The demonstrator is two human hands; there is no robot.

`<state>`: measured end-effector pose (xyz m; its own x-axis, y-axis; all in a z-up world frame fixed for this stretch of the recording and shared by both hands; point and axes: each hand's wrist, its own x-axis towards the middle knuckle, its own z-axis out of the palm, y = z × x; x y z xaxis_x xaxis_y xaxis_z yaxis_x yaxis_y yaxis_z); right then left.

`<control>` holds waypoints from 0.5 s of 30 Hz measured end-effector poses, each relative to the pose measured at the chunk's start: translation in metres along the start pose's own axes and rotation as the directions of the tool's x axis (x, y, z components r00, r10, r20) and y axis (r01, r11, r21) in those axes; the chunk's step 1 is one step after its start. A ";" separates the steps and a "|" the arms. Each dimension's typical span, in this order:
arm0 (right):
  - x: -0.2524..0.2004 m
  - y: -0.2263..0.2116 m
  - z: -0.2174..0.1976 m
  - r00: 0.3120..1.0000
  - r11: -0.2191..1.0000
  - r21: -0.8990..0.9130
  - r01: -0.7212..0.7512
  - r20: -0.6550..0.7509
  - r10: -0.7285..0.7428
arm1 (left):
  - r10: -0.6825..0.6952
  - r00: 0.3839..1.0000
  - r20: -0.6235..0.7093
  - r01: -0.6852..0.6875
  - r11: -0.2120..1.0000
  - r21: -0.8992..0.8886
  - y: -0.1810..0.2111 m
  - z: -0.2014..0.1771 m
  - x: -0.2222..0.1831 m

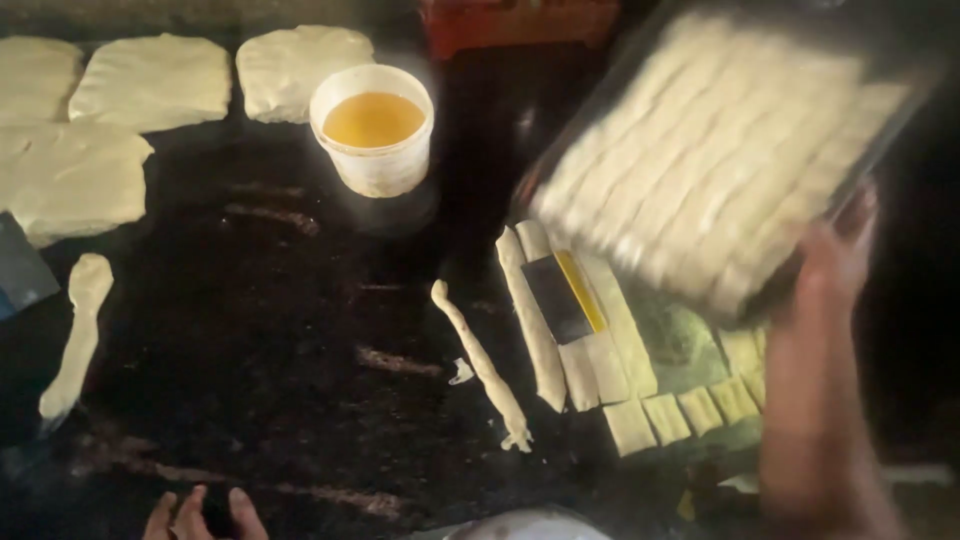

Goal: Shaping small pieces of dough and arranging them in a metal tray.

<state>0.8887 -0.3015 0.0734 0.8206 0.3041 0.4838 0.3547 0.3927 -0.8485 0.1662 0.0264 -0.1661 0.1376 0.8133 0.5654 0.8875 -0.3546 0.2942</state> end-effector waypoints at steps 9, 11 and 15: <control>0.232 0.054 0.064 0.833 0.973 -0.041 -0.226 -0.527 0.171 | -0.154 0.979 0.135 0.085 0.907 0.413 0.026 -0.035 0.023; 0.250 0.097 0.015 0.873 0.916 -0.315 -0.246 -0.482 0.069 | -0.112 0.972 0.207 0.027 0.927 0.374 0.002 -0.027 0.016; 0.260 0.164 -0.009 0.953 0.643 -0.744 -0.181 -0.295 -0.072 | 0.459 0.888 -0.032 -0.445 0.874 0.196 -0.034 -0.003 0.029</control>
<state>1.1640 -0.1662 0.0579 0.8883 0.0056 0.4592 0.4128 -0.4479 -0.7931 0.1392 0.0611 -0.1573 0.5157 0.5445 0.6615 0.8005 -0.5813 -0.1456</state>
